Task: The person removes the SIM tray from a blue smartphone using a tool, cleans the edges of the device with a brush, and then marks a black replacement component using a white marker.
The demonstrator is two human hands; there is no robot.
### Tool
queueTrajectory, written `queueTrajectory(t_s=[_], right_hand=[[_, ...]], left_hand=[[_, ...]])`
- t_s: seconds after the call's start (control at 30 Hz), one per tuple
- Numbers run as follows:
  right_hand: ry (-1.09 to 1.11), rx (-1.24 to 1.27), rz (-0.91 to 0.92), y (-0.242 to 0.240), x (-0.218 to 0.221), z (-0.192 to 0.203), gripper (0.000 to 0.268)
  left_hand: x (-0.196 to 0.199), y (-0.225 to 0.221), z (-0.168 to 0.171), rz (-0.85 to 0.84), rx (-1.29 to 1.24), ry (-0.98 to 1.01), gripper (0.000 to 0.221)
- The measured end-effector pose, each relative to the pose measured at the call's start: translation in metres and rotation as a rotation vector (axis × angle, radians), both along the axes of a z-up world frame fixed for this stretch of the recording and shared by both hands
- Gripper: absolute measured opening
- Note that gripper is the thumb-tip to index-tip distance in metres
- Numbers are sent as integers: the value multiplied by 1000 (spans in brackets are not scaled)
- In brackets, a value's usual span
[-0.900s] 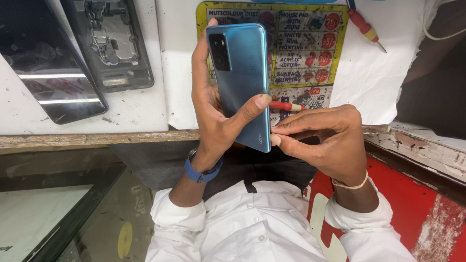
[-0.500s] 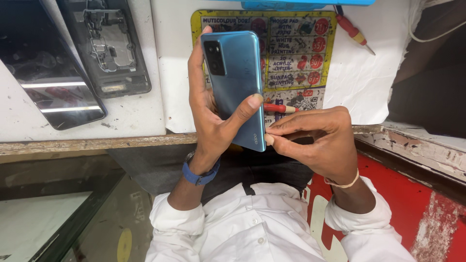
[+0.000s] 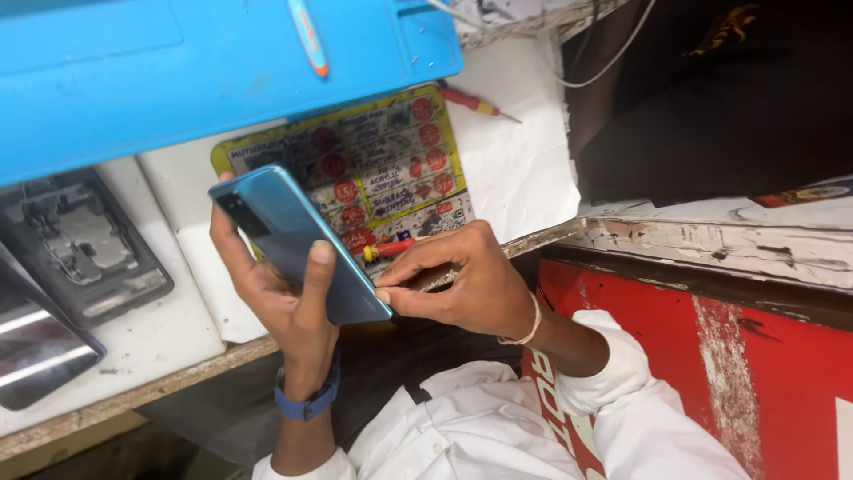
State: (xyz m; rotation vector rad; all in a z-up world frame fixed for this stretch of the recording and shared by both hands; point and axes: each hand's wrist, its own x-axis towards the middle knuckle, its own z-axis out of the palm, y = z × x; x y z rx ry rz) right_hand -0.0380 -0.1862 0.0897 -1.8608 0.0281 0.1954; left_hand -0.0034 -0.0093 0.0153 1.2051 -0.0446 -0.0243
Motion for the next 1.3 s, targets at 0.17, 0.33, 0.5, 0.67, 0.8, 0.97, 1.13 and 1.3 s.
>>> queueTrajectory(t_s=[0.17, 0.33, 0.5, 0.67, 0.8, 0.97, 1.13, 1.3], right_hand=[[103, 25, -47, 10, -8, -2, 22], [-45, 10, -2, 13, -20, -12, 26], [-537, -512, -47, 9, -18, -30, 23], [-566, -600, -30, 5, -17, -43, 27], [-581, -604, -87, -1, -20, -51, 27], [-581, -684, -200, -25, -18, -60, 28], [-541, -634, -347, -45, -8, -55, 22], [-534, -330, -384, -43, -18, -41, 20]], left_hand=[[0, -4, -3, 77, -71, 114, 54], [-4, -2, 0, 79, -105, 115, 42], [-5, 16, 13, 160, -141, 125, 36], [-17, 23, 30, 148, -161, 144, 42], [-26, 19, 40, 121, -145, 178, 42], [-36, 14, 53, 80, -74, 244, 53], [-31, 7, 56, -69, -16, 305, 68], [-27, 0, 54, -211, 270, 342, 84]])
